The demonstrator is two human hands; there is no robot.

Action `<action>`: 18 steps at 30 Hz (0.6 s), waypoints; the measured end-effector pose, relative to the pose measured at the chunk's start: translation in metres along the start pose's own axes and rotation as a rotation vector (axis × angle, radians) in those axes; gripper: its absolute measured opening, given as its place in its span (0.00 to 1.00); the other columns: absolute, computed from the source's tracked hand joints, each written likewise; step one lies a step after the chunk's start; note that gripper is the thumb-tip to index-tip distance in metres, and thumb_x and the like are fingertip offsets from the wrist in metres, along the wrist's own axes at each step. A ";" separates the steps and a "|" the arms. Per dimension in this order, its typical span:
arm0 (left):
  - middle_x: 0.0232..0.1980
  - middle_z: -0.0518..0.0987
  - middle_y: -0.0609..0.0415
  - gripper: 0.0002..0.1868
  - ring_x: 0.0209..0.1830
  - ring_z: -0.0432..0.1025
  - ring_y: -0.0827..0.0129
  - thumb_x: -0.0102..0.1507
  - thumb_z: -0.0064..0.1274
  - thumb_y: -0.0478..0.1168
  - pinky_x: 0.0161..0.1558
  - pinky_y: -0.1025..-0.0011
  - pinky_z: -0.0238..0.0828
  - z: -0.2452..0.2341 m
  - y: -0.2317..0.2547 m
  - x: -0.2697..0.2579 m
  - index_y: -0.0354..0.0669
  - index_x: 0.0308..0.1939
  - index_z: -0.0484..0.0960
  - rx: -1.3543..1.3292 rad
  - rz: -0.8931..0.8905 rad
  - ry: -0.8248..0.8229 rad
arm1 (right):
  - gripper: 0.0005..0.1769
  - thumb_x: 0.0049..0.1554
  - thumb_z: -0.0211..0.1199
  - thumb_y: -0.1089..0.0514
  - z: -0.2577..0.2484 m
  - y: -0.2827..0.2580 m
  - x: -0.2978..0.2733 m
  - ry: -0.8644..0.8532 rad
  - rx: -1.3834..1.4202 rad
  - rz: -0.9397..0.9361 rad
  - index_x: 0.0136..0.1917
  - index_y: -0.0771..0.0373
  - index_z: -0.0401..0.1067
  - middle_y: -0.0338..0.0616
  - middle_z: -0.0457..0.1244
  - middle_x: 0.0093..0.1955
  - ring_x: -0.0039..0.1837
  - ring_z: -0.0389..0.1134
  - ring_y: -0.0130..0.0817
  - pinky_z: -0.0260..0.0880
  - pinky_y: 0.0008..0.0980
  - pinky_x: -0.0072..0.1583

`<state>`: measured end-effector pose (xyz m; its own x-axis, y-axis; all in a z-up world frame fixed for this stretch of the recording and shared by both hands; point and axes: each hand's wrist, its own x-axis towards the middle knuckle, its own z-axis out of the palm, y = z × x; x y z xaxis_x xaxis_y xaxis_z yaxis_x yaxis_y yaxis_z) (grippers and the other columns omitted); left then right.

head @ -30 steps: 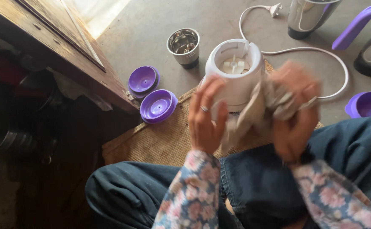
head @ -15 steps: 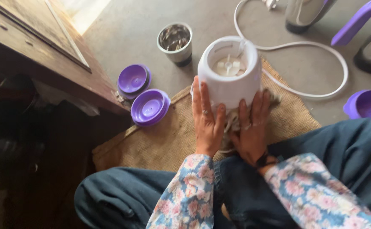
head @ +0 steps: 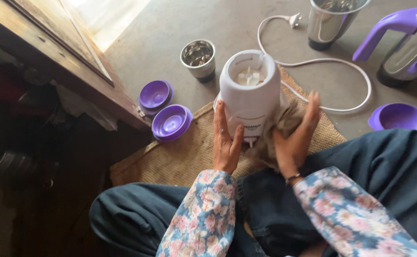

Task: The person sits on a mat and wipes the exterior and interior of a white and purple blender base with a cloth. They rotate the base to clean all sides, including the bottom and the top opening, then place it back on the mat.

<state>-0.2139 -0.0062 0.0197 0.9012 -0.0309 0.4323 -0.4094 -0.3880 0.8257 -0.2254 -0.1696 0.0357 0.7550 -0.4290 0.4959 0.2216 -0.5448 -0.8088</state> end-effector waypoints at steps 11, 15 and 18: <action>0.86 0.48 0.38 0.39 0.87 0.45 0.46 0.72 0.46 0.43 0.83 0.55 0.43 0.019 -0.006 -0.004 0.43 0.83 0.45 0.095 0.030 0.103 | 0.42 0.60 0.62 0.56 0.018 -0.011 0.038 -0.190 0.264 -0.335 0.82 0.64 0.49 0.58 0.39 0.86 0.88 0.40 0.53 0.42 0.45 0.84; 0.87 0.46 0.39 0.38 0.88 0.43 0.43 0.74 0.40 0.48 0.84 0.51 0.42 0.029 -0.011 -0.008 0.46 0.84 0.42 0.135 0.037 0.125 | 0.44 0.59 0.60 0.56 0.016 0.026 0.004 -0.250 0.146 -0.294 0.82 0.67 0.45 0.59 0.39 0.86 0.88 0.39 0.56 0.40 0.48 0.85; 0.87 0.44 0.38 0.38 0.88 0.42 0.42 0.75 0.35 0.51 0.84 0.49 0.39 0.034 -0.013 -0.005 0.48 0.85 0.40 0.139 0.046 0.143 | 0.45 0.59 0.59 0.56 0.024 0.050 -0.009 -0.249 0.109 -0.267 0.82 0.68 0.43 0.60 0.39 0.86 0.87 0.38 0.58 0.39 0.50 0.85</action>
<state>-0.2082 -0.0323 -0.0051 0.8486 0.0761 0.5236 -0.4171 -0.5125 0.7506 -0.2063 -0.1756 -0.0167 0.7854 -0.0869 0.6128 0.4854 -0.5279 -0.6970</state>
